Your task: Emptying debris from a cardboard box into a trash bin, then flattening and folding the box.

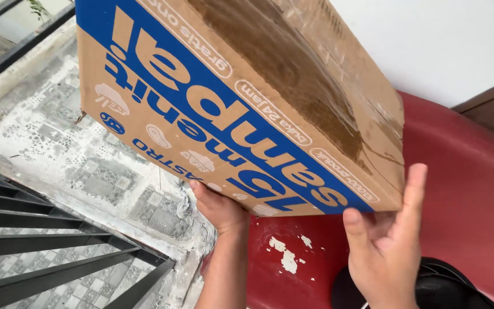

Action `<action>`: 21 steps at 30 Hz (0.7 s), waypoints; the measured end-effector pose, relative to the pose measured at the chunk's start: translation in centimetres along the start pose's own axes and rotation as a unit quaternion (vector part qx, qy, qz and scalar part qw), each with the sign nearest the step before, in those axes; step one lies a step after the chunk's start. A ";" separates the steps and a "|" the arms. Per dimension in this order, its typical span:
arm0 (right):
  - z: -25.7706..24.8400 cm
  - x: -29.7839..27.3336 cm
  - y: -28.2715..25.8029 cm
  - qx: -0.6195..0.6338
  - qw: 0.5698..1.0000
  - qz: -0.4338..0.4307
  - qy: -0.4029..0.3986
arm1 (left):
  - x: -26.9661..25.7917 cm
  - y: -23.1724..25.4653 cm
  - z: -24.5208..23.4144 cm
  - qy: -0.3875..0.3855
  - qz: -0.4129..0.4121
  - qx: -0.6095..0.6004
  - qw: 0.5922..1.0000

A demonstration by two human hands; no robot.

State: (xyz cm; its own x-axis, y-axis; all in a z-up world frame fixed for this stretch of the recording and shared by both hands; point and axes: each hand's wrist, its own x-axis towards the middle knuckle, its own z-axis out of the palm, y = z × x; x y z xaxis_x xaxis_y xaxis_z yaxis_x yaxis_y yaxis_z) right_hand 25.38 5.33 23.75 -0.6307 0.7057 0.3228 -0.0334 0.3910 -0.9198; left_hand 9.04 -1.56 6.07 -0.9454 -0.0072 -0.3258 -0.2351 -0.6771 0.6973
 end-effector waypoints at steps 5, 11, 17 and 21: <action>-0.6 0.3 1.3 -0.075 0.996 0.039 0.004 | 0.1 -1.4 -1.1 0.007 0.018 0.025 0.999; -0.9 -0.3 1.0 -0.097 0.995 0.030 0.009 | 0.1 0.1 -0.7 -0.025 -0.003 -0.016 1.000; -0.6 -1.3 0.7 -0.033 0.998 0.040 0.028 | 1.0 -0.6 -1.4 -0.036 -0.007 -0.053 0.998; -0.4 -1.3 -0.1 -0.048 0.994 0.095 0.039 | 0.8 0.0 -0.8 -0.037 -0.016 -0.025 0.999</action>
State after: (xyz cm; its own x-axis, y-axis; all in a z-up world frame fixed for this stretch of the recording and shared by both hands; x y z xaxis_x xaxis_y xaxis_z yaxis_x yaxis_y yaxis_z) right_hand 26.51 4.56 23.47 -0.5562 0.8145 0.1647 0.1576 0.2980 -0.9415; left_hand 8.48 -2.16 5.24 -0.9521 0.0673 -0.2982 -0.2553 -0.7118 0.6543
